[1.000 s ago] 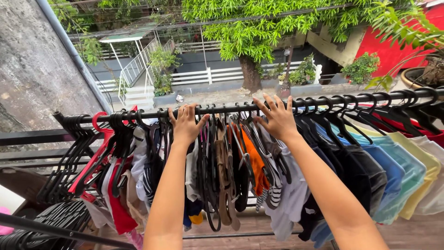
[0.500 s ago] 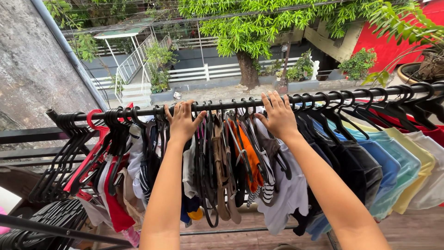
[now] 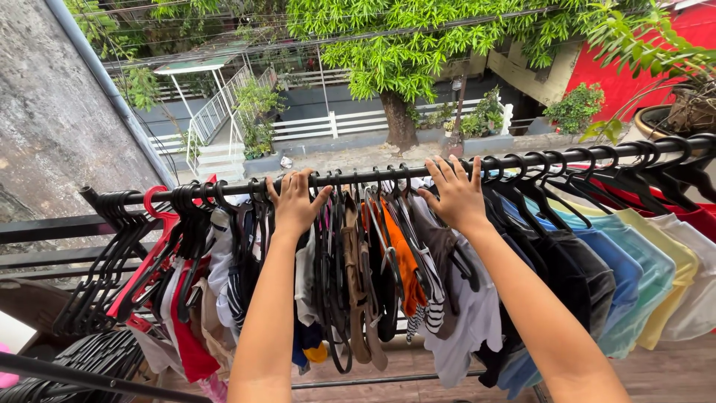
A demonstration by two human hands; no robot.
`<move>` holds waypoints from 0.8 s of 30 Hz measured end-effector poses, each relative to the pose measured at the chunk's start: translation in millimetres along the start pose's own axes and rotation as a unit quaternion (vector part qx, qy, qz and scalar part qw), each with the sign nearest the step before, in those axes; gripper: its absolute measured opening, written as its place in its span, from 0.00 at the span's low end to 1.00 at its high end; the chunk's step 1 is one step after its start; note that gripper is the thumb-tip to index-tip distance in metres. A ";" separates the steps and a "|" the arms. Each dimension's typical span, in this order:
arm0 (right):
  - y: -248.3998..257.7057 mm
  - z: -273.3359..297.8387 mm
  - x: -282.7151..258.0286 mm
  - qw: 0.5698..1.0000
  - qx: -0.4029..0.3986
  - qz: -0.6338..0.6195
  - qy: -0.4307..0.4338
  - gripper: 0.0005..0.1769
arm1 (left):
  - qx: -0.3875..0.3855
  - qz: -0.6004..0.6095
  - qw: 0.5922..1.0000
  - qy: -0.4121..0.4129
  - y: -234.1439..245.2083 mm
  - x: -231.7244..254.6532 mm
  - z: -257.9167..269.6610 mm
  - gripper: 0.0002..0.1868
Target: Hanging and organizing clothes on a drying rack on a balcony.
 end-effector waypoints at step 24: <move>-1.9 -2.2 1.5 0.999 -0.036 -0.011 -0.003 0.45 | -0.007 0.006 1.000 -0.001 -2.1 -0.7 -1.0 0.39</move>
Point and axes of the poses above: each hand's wrist, its own z-axis away from the middle knuckle, its own y-axis out of the back of the hand, x = y × z, the point moved 7 cm from there along -z, towards the middle knuckle, and after that the axes turned 13 degrees about -y, right-handed, at the moved point
